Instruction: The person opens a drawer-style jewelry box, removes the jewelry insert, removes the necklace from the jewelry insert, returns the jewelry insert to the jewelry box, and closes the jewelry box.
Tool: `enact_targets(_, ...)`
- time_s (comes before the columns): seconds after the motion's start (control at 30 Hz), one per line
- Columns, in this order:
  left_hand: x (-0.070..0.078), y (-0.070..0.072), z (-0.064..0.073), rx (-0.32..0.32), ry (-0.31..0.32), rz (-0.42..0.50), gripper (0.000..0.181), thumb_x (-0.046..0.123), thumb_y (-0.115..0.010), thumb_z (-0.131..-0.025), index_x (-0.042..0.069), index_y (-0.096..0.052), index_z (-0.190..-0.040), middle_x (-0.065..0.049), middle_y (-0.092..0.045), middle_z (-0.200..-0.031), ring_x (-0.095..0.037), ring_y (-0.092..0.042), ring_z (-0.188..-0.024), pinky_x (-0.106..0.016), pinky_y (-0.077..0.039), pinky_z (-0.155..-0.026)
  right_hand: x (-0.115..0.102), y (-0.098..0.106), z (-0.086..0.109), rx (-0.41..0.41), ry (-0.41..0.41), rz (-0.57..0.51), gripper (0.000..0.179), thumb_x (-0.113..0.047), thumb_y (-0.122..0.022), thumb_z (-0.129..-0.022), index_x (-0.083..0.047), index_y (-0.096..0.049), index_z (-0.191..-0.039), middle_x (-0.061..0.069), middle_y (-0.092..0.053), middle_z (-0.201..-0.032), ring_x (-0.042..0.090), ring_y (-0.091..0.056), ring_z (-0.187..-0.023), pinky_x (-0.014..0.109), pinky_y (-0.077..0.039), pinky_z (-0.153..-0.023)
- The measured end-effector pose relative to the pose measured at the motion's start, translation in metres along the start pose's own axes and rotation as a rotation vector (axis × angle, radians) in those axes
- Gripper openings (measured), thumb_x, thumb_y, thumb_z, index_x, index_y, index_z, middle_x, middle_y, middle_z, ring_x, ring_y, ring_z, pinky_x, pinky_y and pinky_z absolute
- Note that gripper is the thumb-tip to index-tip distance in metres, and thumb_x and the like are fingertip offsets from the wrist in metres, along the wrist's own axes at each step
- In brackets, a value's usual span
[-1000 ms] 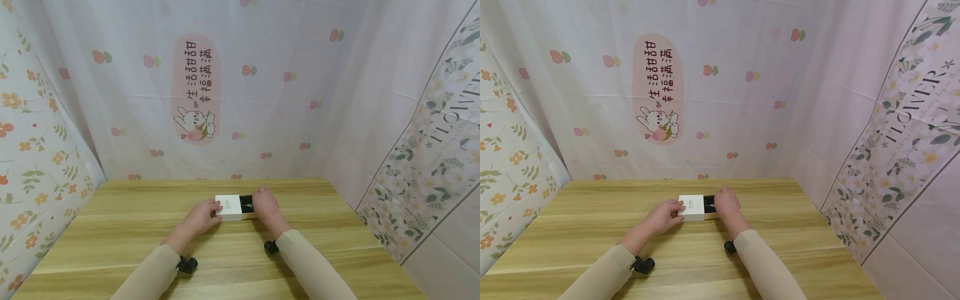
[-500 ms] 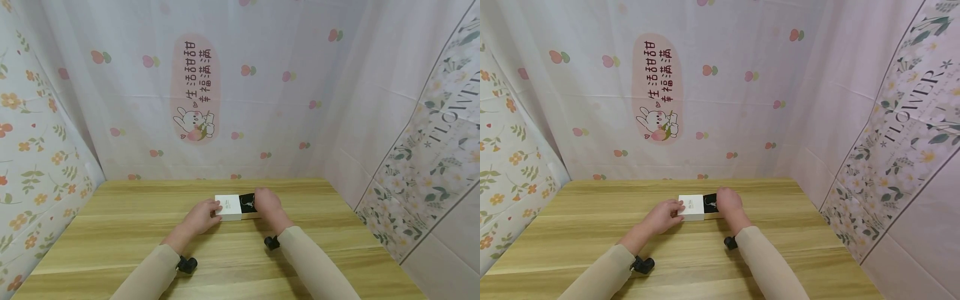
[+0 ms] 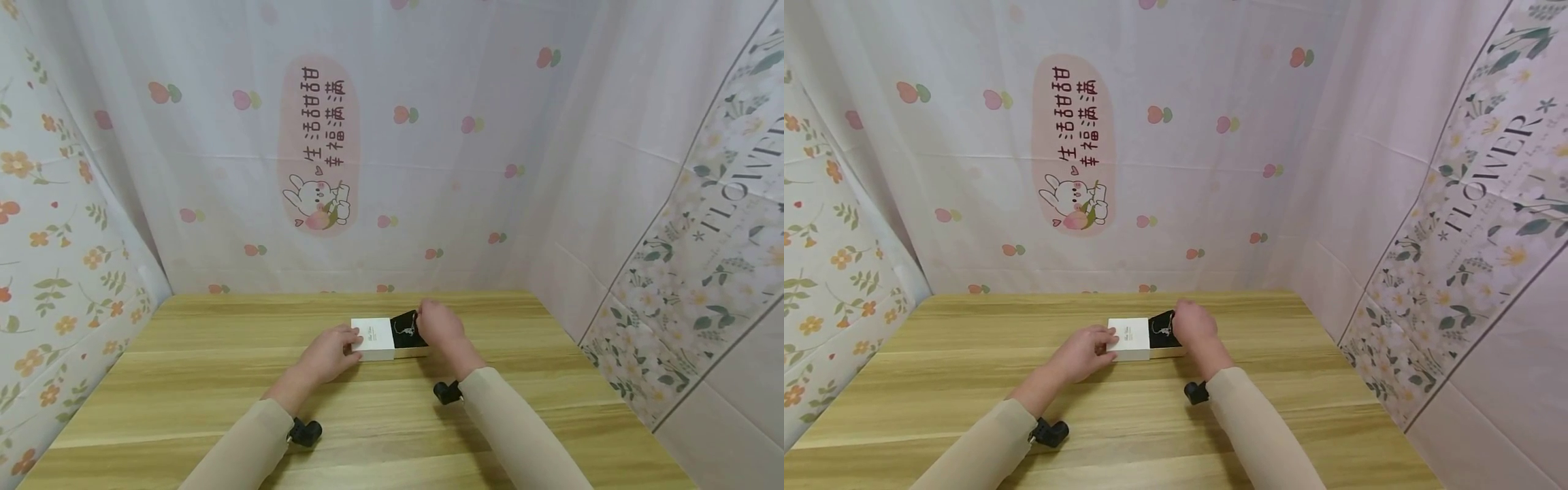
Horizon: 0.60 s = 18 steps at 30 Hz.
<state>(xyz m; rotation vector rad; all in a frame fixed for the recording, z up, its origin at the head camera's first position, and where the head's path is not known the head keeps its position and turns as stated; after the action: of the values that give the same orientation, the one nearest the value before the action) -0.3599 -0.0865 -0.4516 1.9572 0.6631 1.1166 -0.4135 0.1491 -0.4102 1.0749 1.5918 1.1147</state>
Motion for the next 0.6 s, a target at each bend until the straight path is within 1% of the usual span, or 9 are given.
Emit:
enact_targets(0.13, -0.001, 0.000, 0.001, -0.003, 0.002, -0.006, 0.035, 0.008, -0.085, -0.096, -0.004, -0.078, -0.128, -0.022, -0.073, -0.138, -0.036, -0.074, -0.123, -0.048, -0.062, -0.105, 0.004, 0.000, 0.002, -0.030, -0.057, -0.201, 0.017, -0.016, -0.060, -0.111, -0.003, -0.067, -0.117, 0.013, -0.075, -0.107, 0.027, -0.069, -0.089, 0.045, -0.062, -0.083)
enact_targets(0.27, -0.001, 0.000, 0.000, -0.001, -0.001, -0.015, 0.035, 0.009, -0.085, -0.096, -0.004, -0.079, -0.128, -0.022, -0.074, -0.138, -0.036, -0.074, -0.123, -0.047, -0.063, -0.104, 0.012, -0.004, 0.003, -0.082, -0.149, -0.468, 0.039, -0.017, -0.065, -0.105, 0.003, -0.064, -0.139, 0.022, -0.074, -0.132, 0.034, -0.073, -0.116, 0.048, -0.062, -0.096)
enact_targets(0.3, 0.000, 0.000, 0.000, 0.000, -0.003, -0.015, 0.035, 0.009, -0.085, -0.096, -0.004, -0.079, -0.128, -0.022, -0.074, -0.138, -0.036, -0.074, -0.123, -0.047, -0.063, -0.104, 0.014, -0.004, 0.003, -0.086, -0.166, -0.513, 0.045, -0.017, -0.067, -0.103, 0.004, -0.064, -0.143, 0.022, -0.074, -0.136, 0.033, -0.073, -0.118, 0.046, -0.062, -0.097)
enact_targets(0.33, 0.000, 0.000, 0.000, -0.001, -0.003, -0.013, 0.035, 0.009, -0.085, -0.096, -0.004, -0.078, -0.128, -0.022, -0.074, -0.138, -0.036, -0.074, -0.123, -0.047, -0.063, -0.105, 0.016, -0.005, 0.003, -0.095, -0.180, -0.550, 0.047, -0.016, -0.068, -0.102, 0.005, -0.064, -0.144, 0.021, -0.074, -0.135, 0.032, -0.074, -0.113, 0.045, -0.062, -0.095)
enact_targets(0.37, 0.000, 0.000, 0.000, 0.000, -0.004, -0.010, 0.035, 0.009, -0.085, -0.096, -0.004, -0.078, -0.128, -0.023, -0.074, -0.138, -0.036, -0.074, -0.123, -0.048, -0.063, -0.104, 0.018, -0.005, 0.003, -0.100, -0.186, -0.573, 0.045, -0.015, -0.070, -0.101, 0.005, -0.067, -0.141, 0.019, -0.076, -0.129, 0.029, -0.074, -0.104, 0.042, -0.062, -0.092)
enact_targets(0.43, 0.000, 0.000, 0.000, 0.000, -0.007, -0.010, 0.035, 0.008, -0.085, -0.096, -0.005, -0.078, -0.128, -0.023, -0.074, -0.137, -0.036, -0.074, -0.122, -0.047, -0.063, -0.104, 0.020, -0.006, 0.004, -0.119, -0.193, -0.608, 0.025, -0.013, -0.071, -0.099, 0.005, -0.075, -0.117, 0.012, -0.076, -0.102, 0.021, -0.069, -0.080, 0.037, -0.060, -0.080)
enact_targets(0.5, 0.001, 0.000, 0.000, 0.001, -0.010, -0.010, 0.035, 0.008, -0.085, -0.095, -0.005, -0.078, -0.127, -0.023, -0.074, -0.136, -0.035, -0.074, -0.120, -0.047, -0.064, -0.102, 0.022, -0.007, 0.004, -0.143, -0.202, -0.631, 0.015, -0.013, -0.073, -0.099, 0.000, -0.071, -0.092, 0.003, -0.064, -0.079, 0.016, -0.057, -0.064, 0.033, -0.058, -0.070)
enact_targets(0.57, 0.002, 0.000, 0.001, 0.005, -0.015, -0.013, 0.036, 0.007, -0.086, -0.095, -0.005, -0.078, -0.127, -0.023, -0.074, -0.135, -0.033, -0.075, -0.117, -0.045, -0.065, -0.099, 0.024, -0.008, 0.005, -0.164, -0.218, -0.671, 0.022, -0.013, -0.074, -0.100, -0.006, -0.063, -0.082, -0.001, -0.053, -0.071, 0.014, -0.052, -0.060, 0.033, -0.058, -0.065)
enact_targets(0.6, 0.002, 0.001, 0.000, 0.006, -0.019, -0.014, 0.036, 0.007, -0.086, -0.095, -0.006, -0.078, -0.127, -0.023, -0.074, -0.135, -0.032, -0.075, -0.115, -0.045, -0.065, -0.097, 0.024, -0.008, 0.006, -0.169, -0.226, -0.692, 0.022, -0.013, -0.074, -0.100, -0.006, -0.063, -0.082, -0.001, -0.052, -0.071, 0.014, -0.053, -0.062, 0.033, -0.059, -0.064)
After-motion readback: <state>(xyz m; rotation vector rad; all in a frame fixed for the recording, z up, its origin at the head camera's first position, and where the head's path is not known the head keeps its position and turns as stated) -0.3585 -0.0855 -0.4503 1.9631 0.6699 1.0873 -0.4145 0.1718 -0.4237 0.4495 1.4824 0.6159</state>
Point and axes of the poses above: each hand's wrist, its own z-axis away from the middle knuckle, its own y-axis out of the back of the hand, x = y × z, the point moved 4 cm from there along -z, towards the middle knuckle
